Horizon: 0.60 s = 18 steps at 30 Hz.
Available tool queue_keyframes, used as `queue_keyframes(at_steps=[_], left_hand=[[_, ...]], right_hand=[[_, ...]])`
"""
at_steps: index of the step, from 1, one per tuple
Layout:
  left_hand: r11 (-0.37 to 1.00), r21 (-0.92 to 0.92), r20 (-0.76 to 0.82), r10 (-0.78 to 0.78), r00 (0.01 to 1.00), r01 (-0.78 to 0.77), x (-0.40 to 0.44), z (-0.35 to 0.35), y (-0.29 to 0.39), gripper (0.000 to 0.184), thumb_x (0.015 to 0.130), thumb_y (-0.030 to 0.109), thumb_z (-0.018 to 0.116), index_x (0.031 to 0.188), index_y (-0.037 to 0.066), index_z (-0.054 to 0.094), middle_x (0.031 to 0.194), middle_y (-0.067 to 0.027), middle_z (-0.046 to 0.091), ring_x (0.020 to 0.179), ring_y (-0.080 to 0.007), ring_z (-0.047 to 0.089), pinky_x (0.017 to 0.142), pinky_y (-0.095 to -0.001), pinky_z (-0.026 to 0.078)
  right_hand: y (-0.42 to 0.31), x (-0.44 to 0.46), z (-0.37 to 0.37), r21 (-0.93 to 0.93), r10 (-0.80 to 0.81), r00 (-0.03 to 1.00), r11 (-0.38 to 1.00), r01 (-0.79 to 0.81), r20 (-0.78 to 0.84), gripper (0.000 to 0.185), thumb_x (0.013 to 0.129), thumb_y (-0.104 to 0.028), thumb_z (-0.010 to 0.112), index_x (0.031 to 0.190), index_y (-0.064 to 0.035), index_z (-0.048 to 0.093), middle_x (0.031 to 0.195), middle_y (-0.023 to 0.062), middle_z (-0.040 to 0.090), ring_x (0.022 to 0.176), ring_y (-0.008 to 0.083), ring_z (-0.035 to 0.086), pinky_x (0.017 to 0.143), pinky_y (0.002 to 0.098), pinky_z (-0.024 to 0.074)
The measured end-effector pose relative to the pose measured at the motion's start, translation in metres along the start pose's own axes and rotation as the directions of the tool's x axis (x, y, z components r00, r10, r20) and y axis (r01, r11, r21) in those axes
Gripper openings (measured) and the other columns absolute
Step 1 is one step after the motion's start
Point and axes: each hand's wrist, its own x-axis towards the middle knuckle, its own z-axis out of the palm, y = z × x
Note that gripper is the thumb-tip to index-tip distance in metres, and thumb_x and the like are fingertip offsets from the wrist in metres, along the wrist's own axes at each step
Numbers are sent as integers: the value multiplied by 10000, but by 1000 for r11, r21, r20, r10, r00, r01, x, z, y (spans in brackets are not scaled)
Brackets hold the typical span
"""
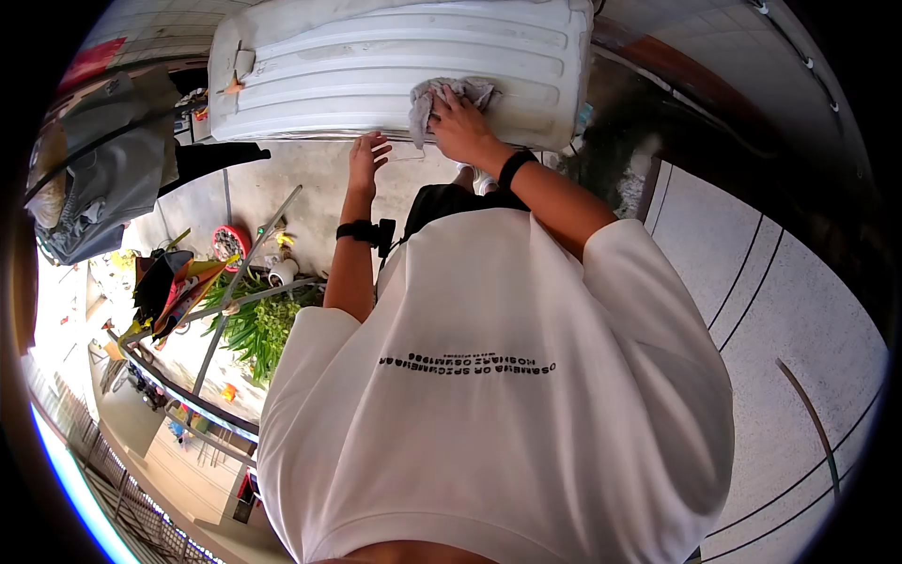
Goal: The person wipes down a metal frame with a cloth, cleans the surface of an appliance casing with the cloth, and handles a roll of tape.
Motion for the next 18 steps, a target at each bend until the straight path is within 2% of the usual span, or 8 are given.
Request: queue_keyframes(at_steps=[2,3,4,7,9,11,13,18], left_hand=[[986,89,-46,146,988,-142,15,-1,-12,307,958,255,576,1190,54,586,1130,-109,651,965,-207,648,815,-360,501],[913,279,-66,326,943,-296,18,-2,-13,337,940,221,587,1226,42,573,1164,-121,637,1044,-242,621,875,-382,489],[781,460,-47,497,866,-423,18,-2,-11,376,923,187,599,1262,31,559,1197,-132,623,1123,-278,593,934,-403,478],[447,690,75,737,671,-569,16,0,1,449,894,139,607,1317,18,519,1305,-195,569,1206,-366,539,1015,-445,440],[382,753,104,734,671,-536,14,6,6,488,890,156,604,1343,12,494,1379,-225,509,1262,-394,496,1043,-467,421],[350,812,116,688,717,-468,13,15,11,537,882,183,601,1368,1,464,1443,-245,449,1315,-407,454,1063,-477,411],[340,870,96,593,799,-357,6,23,18,596,871,220,598,1392,-17,428,1499,-253,390,1365,-404,415,1074,-473,409],[196,925,170,551,817,-325,2,28,18,718,863,274,605,1422,-90,341,1504,-311,338,1389,-460,367,1051,-475,451]], right_hand=[[-11,30,16,-16,-61,997,998,60,-55,284,827,-197,597,1055,-75,712,1434,216,494,1321,423,432,934,475,500],[-15,44,21,2,-71,996,997,72,-59,263,830,-199,600,1034,-78,712,1423,209,505,1294,407,460,901,459,519],[-16,50,21,19,-81,994,996,82,-67,243,833,-200,602,1014,-81,712,1411,201,516,1266,391,488,868,443,539],[-8,34,18,82,-41,977,995,59,-208,140,815,-158,613,911,-99,696,1162,105,603,1077,287,580,759,383,564],[8,11,13,32,-31,976,999,39,-215,104,805,-136,613,872,-104,685,1008,60,589,1017,253,587,732,376,559],[30,-24,-8,2,38,995,999,-38,-90,113,803,-146,622,879,-103,693,1049,73,600,1020,262,592,750,389,555],[54,-65,-14,-11,87,986,996,-90,-139,130,805,-131,620,898,-97,705,1130,96,612,1034,293,597,780,421,552],[86,-122,-27,-78,223,975,971,-224,-21,151,801,-89,606,908,-82,711,1273,139,588,1087,332,590,801,461,547]])
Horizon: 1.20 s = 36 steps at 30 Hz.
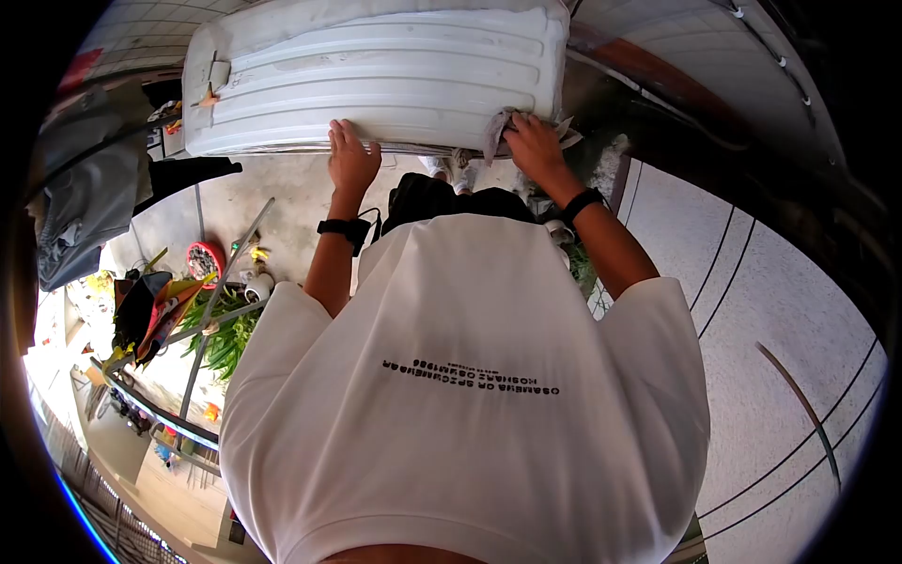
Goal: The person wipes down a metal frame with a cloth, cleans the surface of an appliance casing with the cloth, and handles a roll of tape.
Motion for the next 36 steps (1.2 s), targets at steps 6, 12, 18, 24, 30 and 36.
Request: queue_keyframes(at_steps=[6,12,18,24,30,36], left_hand=[[997,52,15,58,998,-59,6,11,-7,766,862,282,624,1413,-147,308,1453,-400,344,1338,-531,394,1053,-480,453],[999,39,61,26,998,-29,12,7,-5,741,852,260,602,1410,-142,327,1449,-401,356,1328,-530,413,1060,-478,446],[998,-33,43,48,998,-47,7,9,-13,772,823,233,583,1436,-142,302,1485,-379,327,1387,-508,350,1073,-479,438],[998,51,49,-43,998,40,13,29,-13,798,831,259,598,1466,-109,286,1521,-359,287,1419,-492,302,1152,-466,337],[969,-31,215,-231,949,243,10,19,19,856,860,386,611,1515,-42,262,1546,-342,259,1446,-461,274,1156,-508,293],[944,139,171,-322,931,301,-17,45,98,956,848,471,612,1533,-42,185,1512,-425,211,1437,-510,243,1159,-525,259]], right_hand=[[-23,24,-14,-27,-15,985,999,20,173,82,778,-108,626,766,-70,698,1113,129,609,1023,323,609,787,474,538],[-57,71,-8,65,-92,993,994,88,72,118,786,-132,615,749,-59,700,1093,137,611,978,330,629,730,468,528],[-112,128,11,82,-174,985,982,173,12,90,749,-105,630,735,-64,709,1094,126,619,977,304,624,718,456,541],[-121,140,19,235,-147,981,956,174,-129,59,724,-113,669,736,-78,716,1068,78,632,965,273,629,702,440,544],[-33,81,3,254,-158,986,957,140,52,89,761,-100,642,799,-115,722,1064,-8,634,1034,253,603,792,457,527],[55,-1,12,325,-175,977,923,206,-120,90,740,-64,636,788,-87,708,1183,-22,642,1054,246,601,765,431,541]])
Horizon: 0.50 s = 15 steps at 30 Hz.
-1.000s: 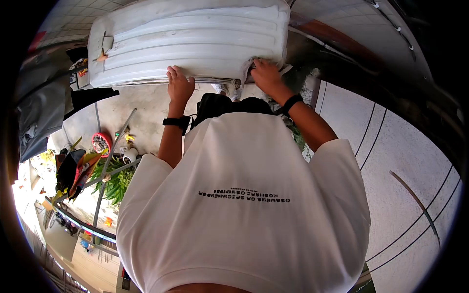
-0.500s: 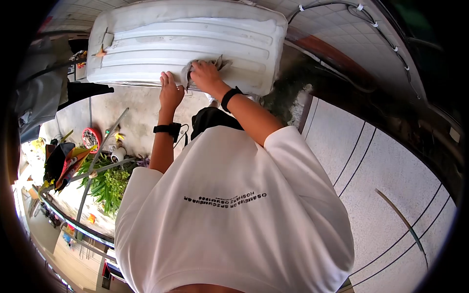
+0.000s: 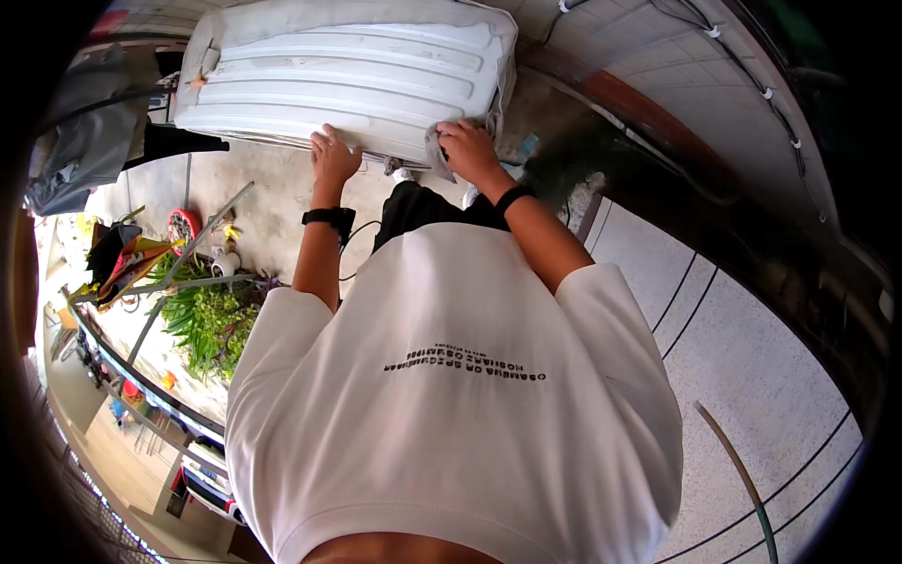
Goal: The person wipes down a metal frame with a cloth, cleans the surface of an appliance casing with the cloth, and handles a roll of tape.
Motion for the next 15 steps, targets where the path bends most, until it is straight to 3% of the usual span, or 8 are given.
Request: queue_keyframes(at_steps=[2,3,6,7,10,12,15], left_hand=[[993,100,97,-73,993,63,-2,-12,17,968,850,494,631,1520,-54,198,1509,-410,228,1428,-485,273,1129,-514,321],[988,128,84,-95,992,84,-2,-18,24,912,848,503,626,1496,-44,290,1464,-377,342,1376,-456,374,1100,-503,362],[998,41,249,-59,967,51,-1,-45,43,824,848,471,593,1474,-20,378,1476,-417,314,1394,-516,334,1122,-536,323],[999,42,224,-26,974,17,-7,-55,53,753,853,454,590,1437,-1,448,1469,-396,352,1386,-491,369,1097,-535,365],[981,-44,26,193,981,-192,-4,-39,54,749,859,423,583,1456,2,419,1509,-334,348,1404,-431,377,1103,-524,369],[959,-65,-9,278,961,-278,-2,-32,58,771,864,404,579,1486,3,364,1544,-280,328,1425,-387,361,1119,-514,355],[944,-82,74,325,943,-319,-11,-18,62,817,869,382,574,1528,7,271,1588,-222,283,1460,-347,313,1145,-501,325]], right_hand=[[17,-9,-6,-18,-27,1000,999,27,-7,104,725,-54,645,799,-85,711,1173,-18,651,1057,248,601,766,424,545],[22,-14,-10,-28,-37,999,999,37,7,115,718,-51,651,809,-84,713,1165,-14,656,1057,250,601,770,421,546],[39,-17,-21,-56,-51,998,997,52,25,139,715,-42,649,828,-87,716,1141,-2,672,1060,259,600,786,414,546],[44,-14,-23,-62,-55,998,996,57,26,145,717,-39,646,833,-89,717,1133,2,678,1061,262,600,791,412,545],[67,4,-29,4,89,991,996,-89,-103,218,744,-26,625,927,-87,726,1205,50,650,1097,304,585,867,416,530],[83,26,-28,83,141,935,989,-120,-326,381,768,-23,617,1134,-99,691,1270,123,602,1134,361,569,962,423,494],[89,54,-41,96,231,935,973,-212,-268,517,776,-42,623,1289,-111,620,1348,176,534,1182,383,536,1013,430,459]])
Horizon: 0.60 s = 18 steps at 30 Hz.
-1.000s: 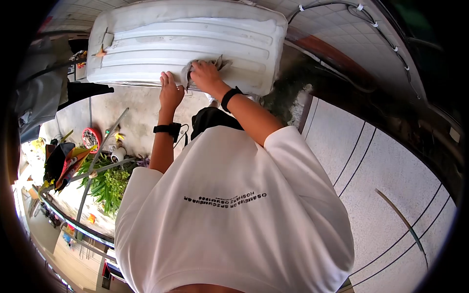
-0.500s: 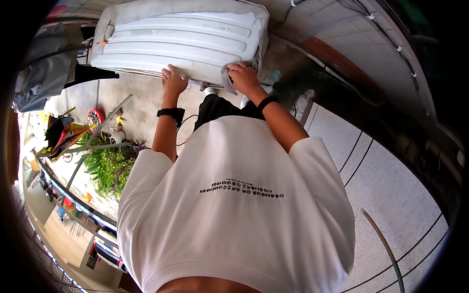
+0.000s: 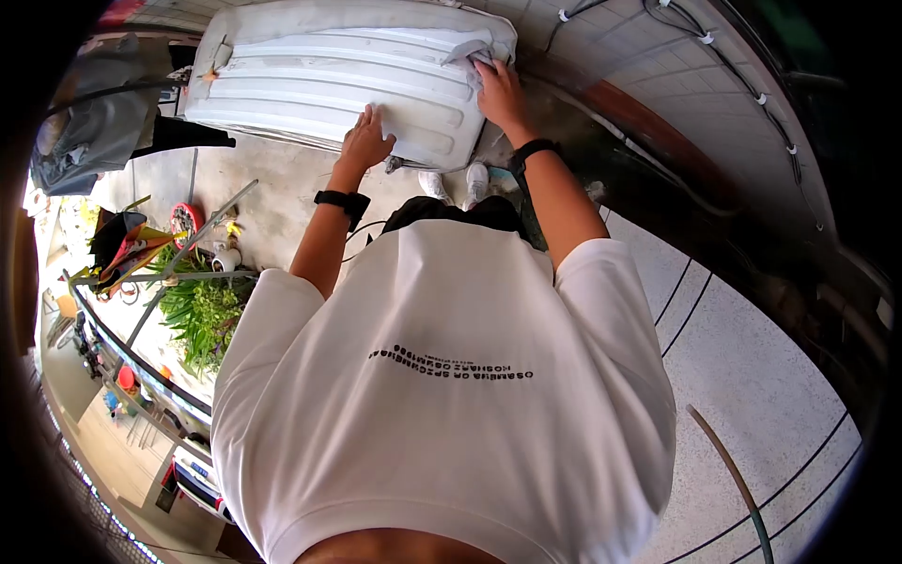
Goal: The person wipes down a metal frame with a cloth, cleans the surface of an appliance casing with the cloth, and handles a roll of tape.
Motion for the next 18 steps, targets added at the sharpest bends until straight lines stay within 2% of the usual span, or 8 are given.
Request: queue_keyframes(at_steps=[3,5,6,9,11,14,17,18], left_hand=[[997,70,108,-23,994,15,-1,3,6,836,887,341,554,1555,0,183,1636,-183,174,1505,-309,220,1185,-478,265],[983,181,-24,40,999,-34,-5,19,5,891,864,352,622,1531,-53,193,1602,-249,220,1481,-361,262,1170,-435,310],[985,173,-17,23,1000,-20,-4,22,4,892,869,360,619,1529,-61,192,1601,-253,219,1479,-366,262,1172,-431,306],[989,147,3,-9,1000,8,2,24,14,892,883,379,612,1525,-78,193,1597,-263,218,1476,-379,261,1178,-423,297],[989,144,24,-31,999,28,2,15,19,886,890,385,608,1523,-81,199,1595,-268,217,1475,-383,262,1179,-419,297],[998,55,60,-42,997,38,5,11,16,869,897,386,601,1523,-73,210,1607,-250,201,1488,-366,240,1181,-435,286],[1000,20,89,-17,996,15,6,10,8,858,899,380,593,1524,-67,209,1613,-240,197,1492,-357,236,1182,-458,275],[1000,16,95,-11,995,9,7,10,8,854,900,377,591,1523,-66,211,1612,-240,200,1491,-357,240,1181,-466,275]], right_hand=[[5,11,8,-145,116,968,986,-85,223,535,792,-85,622,1325,-117,595,1370,171,510,1214,372,516,1016,430,453],[-9,-3,15,-209,115,982,974,-83,147,539,798,-108,630,1335,-118,583,1361,164,502,1192,376,518,1002,449,464],[-16,-11,15,-248,111,988,965,-81,108,541,801,-119,634,1340,-119,577,1357,160,498,1182,379,519,996,459,469],[-32,-46,17,-235,108,981,970,-68,160,513,792,-113,630,1304,-107,605,1315,142,527,1142,368,539,977,458,480],[-45,-72,9,-142,48,975,990,-17,218,455,778,-106,628,1233,-106,655,1285,119,552,1098,358,556,953,452,495],[-67,-93,-10,-101,39,920,995,1,390,410,741,-77,638,1147,-84,698,1233,116,586,1072,355,578,941,436,502],[-45,-90,-11,268,-114,888,963,-10,445,400,708,-39,648,1103,-55,706,1177,133,603,1065,358,591,938,413,499],[-37,-77,-13,258,-88,916,966,-18,392,401,701,-34,653,1098,-48,704,1160,135,606,1065,358,593,939,409,496]])
